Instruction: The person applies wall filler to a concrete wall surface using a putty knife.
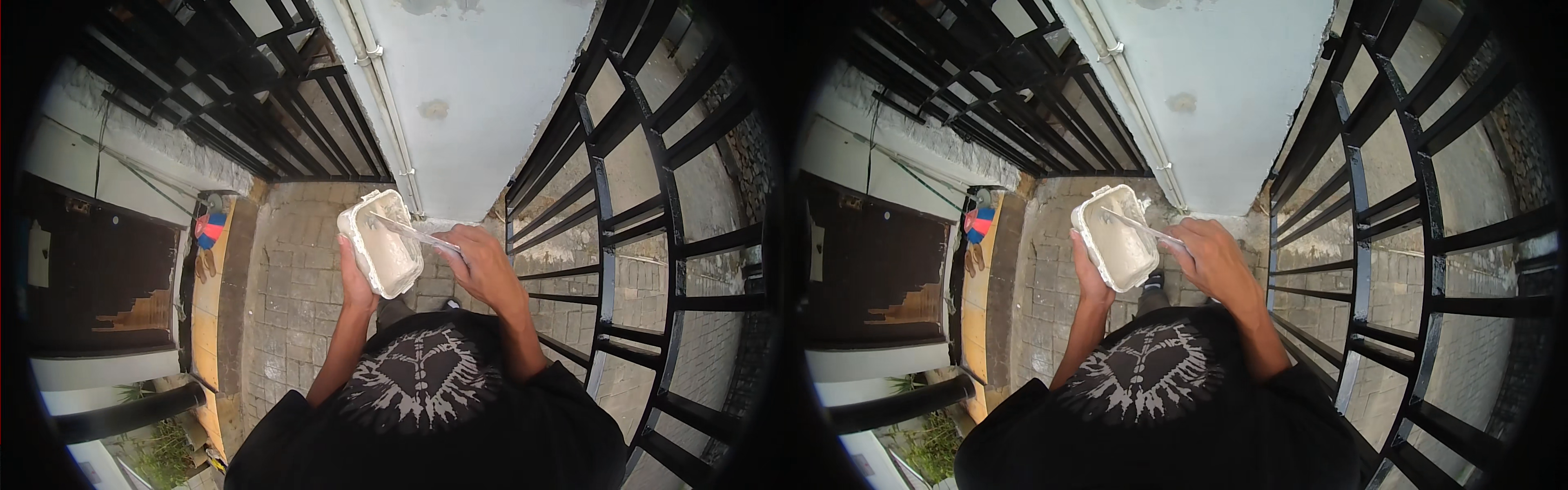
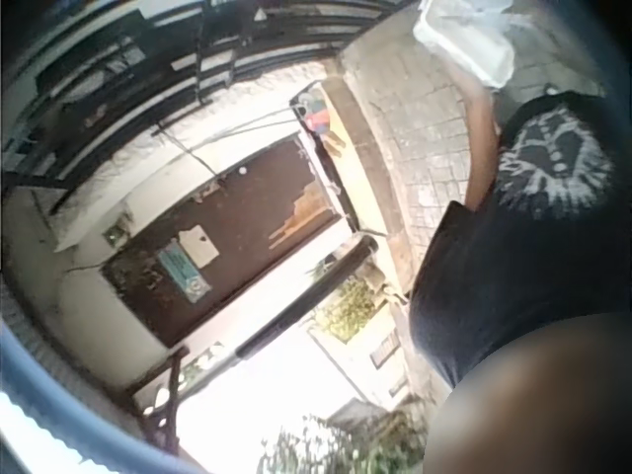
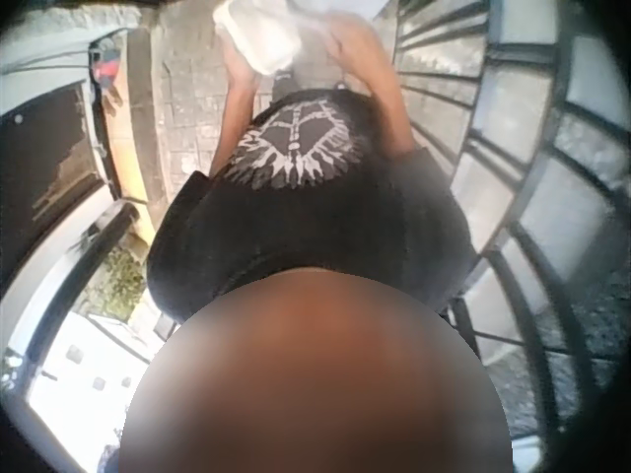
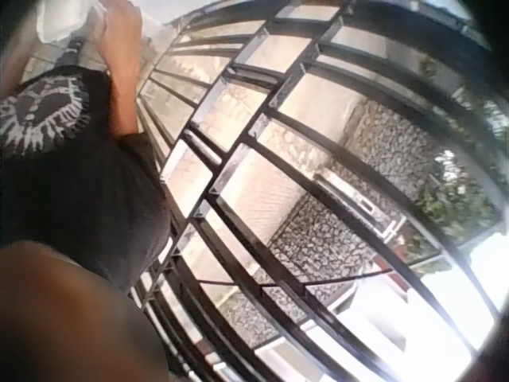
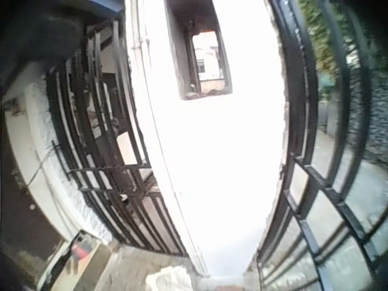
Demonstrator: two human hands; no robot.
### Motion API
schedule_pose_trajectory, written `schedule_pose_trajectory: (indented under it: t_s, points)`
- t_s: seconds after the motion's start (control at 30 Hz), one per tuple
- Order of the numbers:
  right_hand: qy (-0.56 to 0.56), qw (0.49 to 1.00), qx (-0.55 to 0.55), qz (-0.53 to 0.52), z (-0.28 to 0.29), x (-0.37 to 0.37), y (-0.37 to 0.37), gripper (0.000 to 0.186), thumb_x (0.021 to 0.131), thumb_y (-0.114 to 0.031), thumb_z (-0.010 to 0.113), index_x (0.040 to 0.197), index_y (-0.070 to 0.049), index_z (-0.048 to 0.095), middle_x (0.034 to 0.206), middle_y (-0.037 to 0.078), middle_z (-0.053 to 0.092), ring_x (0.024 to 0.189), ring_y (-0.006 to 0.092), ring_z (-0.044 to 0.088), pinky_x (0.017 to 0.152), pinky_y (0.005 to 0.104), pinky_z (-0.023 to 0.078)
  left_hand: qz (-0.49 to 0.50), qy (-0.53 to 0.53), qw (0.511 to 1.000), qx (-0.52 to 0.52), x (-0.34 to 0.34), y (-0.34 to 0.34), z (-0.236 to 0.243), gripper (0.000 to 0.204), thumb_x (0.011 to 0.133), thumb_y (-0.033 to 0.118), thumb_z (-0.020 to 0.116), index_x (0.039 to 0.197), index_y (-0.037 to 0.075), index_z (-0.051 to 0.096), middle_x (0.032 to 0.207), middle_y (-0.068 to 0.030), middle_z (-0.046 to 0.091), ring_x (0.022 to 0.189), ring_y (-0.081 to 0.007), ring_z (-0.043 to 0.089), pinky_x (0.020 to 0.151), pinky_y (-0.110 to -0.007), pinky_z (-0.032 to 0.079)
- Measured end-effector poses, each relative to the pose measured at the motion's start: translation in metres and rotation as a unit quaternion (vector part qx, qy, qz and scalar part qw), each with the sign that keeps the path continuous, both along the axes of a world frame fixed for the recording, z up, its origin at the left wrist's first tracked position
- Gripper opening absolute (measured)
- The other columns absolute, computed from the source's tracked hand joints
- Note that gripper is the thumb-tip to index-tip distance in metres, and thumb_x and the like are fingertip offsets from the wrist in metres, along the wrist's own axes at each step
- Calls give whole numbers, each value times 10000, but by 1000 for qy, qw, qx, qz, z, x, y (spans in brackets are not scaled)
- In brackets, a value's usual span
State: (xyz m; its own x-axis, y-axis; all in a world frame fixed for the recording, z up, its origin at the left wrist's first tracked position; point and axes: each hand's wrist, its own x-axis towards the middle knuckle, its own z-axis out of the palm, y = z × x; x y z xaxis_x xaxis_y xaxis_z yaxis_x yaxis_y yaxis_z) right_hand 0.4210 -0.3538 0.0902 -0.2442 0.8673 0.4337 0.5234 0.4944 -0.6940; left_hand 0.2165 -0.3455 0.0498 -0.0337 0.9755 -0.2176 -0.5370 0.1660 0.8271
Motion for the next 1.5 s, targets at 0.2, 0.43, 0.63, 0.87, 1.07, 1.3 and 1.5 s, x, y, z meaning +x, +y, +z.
schedule_pose_trajectory:
  t_s: [0.2,0.43,0.63,0.87,1.07,1.3,1.5]
  points:
    - [22,993,-105,39,-24,-3,-3,211,907,-144,603,952,58,649,743,175,614,654,347,561,636,409,458,38,-33,999,8,-12,2,-13,688,1025,553,242,1480,39,284,1443,-141,423,1306,-270,446,1089,-391,368]
    - [171,937,-300,43,-26,-25,4,272,960,-213,578,922,53,614,608,117,486,566,150,415,551,344,406,83,-46,995,21,-12,3,-24,711,1016,575,230,1492,49,262,1479,-139,378,1349,-282,397,1116,-404,330]
    - [110,977,-179,30,27,-40,-7,172,933,-122,595,889,43,619,696,126,550,587,212,483,570,353,415,135,-135,981,44,-18,8,-15,705,1007,594,202,1500,94,257,1499,-114,356,1364,-292,379,1128,-433,315]
    - [50,984,160,56,31,-45,-8,278,738,1,691,1015,2,671,771,112,584,683,276,567,625,363,439,138,-197,967,81,-20,8,-16,677,1014,573,210,1496,100,267,1487,-103,377,1343,-283,413,1103,-433,357]
    - [24,989,128,67,23,-41,-8,275,742,-13,700,1014,12,668,758,114,569,658,280,551,593,377,433,137,-204,966,86,-18,2,-21,674,1013,572,229,1481,92,296,1460,-113,414,1308,-279,457,1080,-422,390]
    - [64,990,114,56,14,-41,-11,249,766,27,661,1014,40,666,750,127,572,644,269,569,574,363,448,109,-217,965,97,-16,2,-14,683,1011,577,232,1479,85,303,1462,-118,412,1305,-277,457,1081,-429,386]
    - [48,994,74,66,8,-47,-12,218,760,57,630,972,51,678,750,134,600,594,256,580,531,345,452,98,-211,968,98,-13,-1,-15,675,1013,574,234,1473,87,315,1453,-117,423,1299,-277,460,1084,-427,380]
